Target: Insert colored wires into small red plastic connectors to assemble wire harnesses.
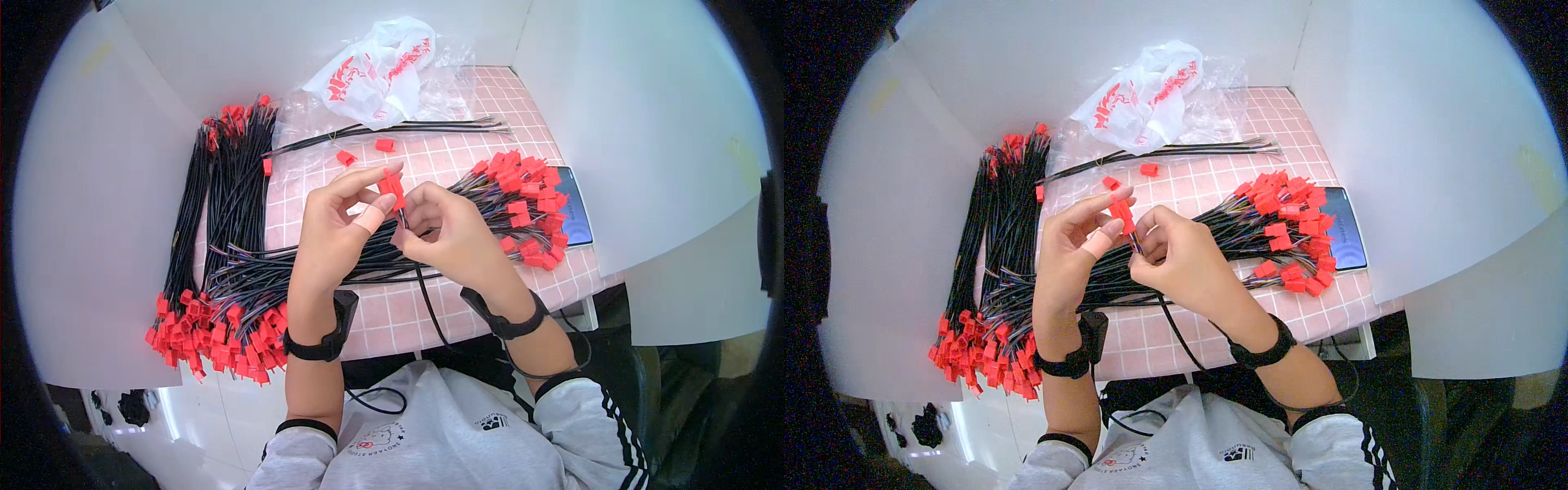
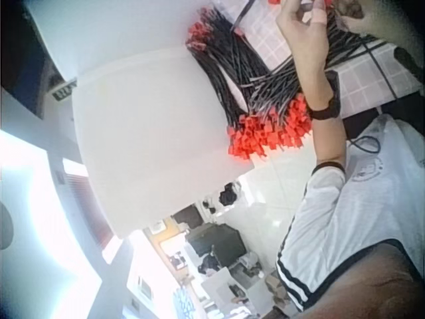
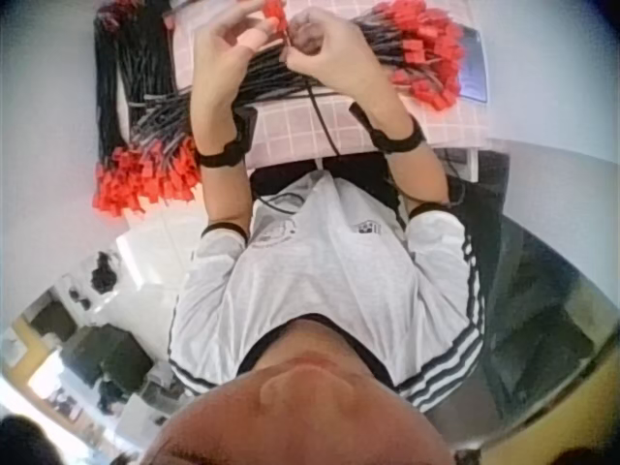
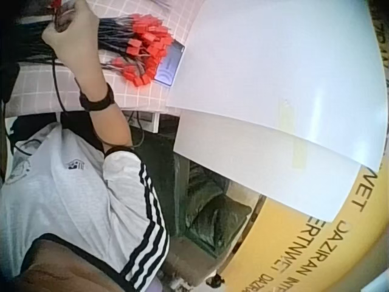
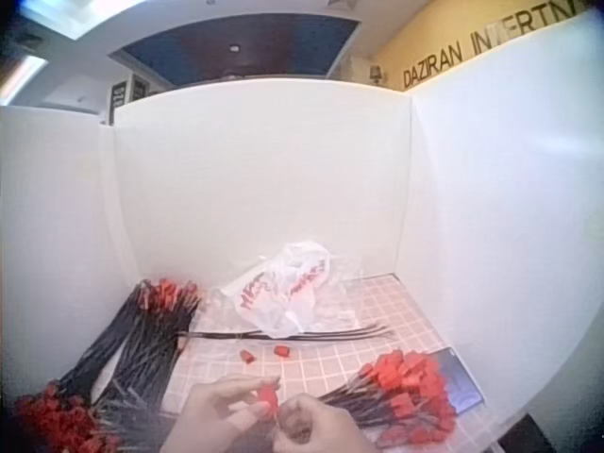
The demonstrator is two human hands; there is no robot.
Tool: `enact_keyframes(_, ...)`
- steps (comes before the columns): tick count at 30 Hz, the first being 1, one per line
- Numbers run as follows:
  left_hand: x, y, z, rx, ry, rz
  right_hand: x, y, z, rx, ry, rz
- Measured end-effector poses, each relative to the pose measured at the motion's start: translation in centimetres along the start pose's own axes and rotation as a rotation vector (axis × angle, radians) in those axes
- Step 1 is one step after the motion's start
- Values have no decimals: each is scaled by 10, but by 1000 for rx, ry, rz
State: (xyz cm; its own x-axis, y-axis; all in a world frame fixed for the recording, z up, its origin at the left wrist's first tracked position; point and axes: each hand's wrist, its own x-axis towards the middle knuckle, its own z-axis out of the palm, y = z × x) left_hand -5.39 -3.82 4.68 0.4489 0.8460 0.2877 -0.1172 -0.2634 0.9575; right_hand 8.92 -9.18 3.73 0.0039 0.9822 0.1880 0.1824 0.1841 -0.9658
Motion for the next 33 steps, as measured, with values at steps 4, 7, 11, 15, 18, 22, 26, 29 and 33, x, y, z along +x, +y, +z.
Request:
enact_keyframes(4,1,-2,1,3,-4,2,2,6,-1,-42,-1,34)
enact_keyframes(7,1,0,0,79,-12,-1,4,7,-3,-47,-21,18)
enact_keyframes(11,1,-2,-1,48,9,-6,6,4,-6,11,-88,64)
enact_keyframes(15,3,-1,-2,-44,117,-83,3,-8,-3,-125,34,21)
enact_keyframes(18,4,0,-1,34,127,-19,2,-11,2,-147,145,-50)
enact_keyframes(22,4,2,0,38,76,-12,5,-9,-1,-205,148,-85)
enact_keyframes(26,2,7,8,-141,87,-46,6,-8,-3,-303,56,-103)
enact_keyframes(29,2,5,10,-173,102,-38,7,-9,-3,-448,64,-250)
enact_keyframes(33,3,2,14,-110,103,-18,6,-9,-1,-688,77,-444)
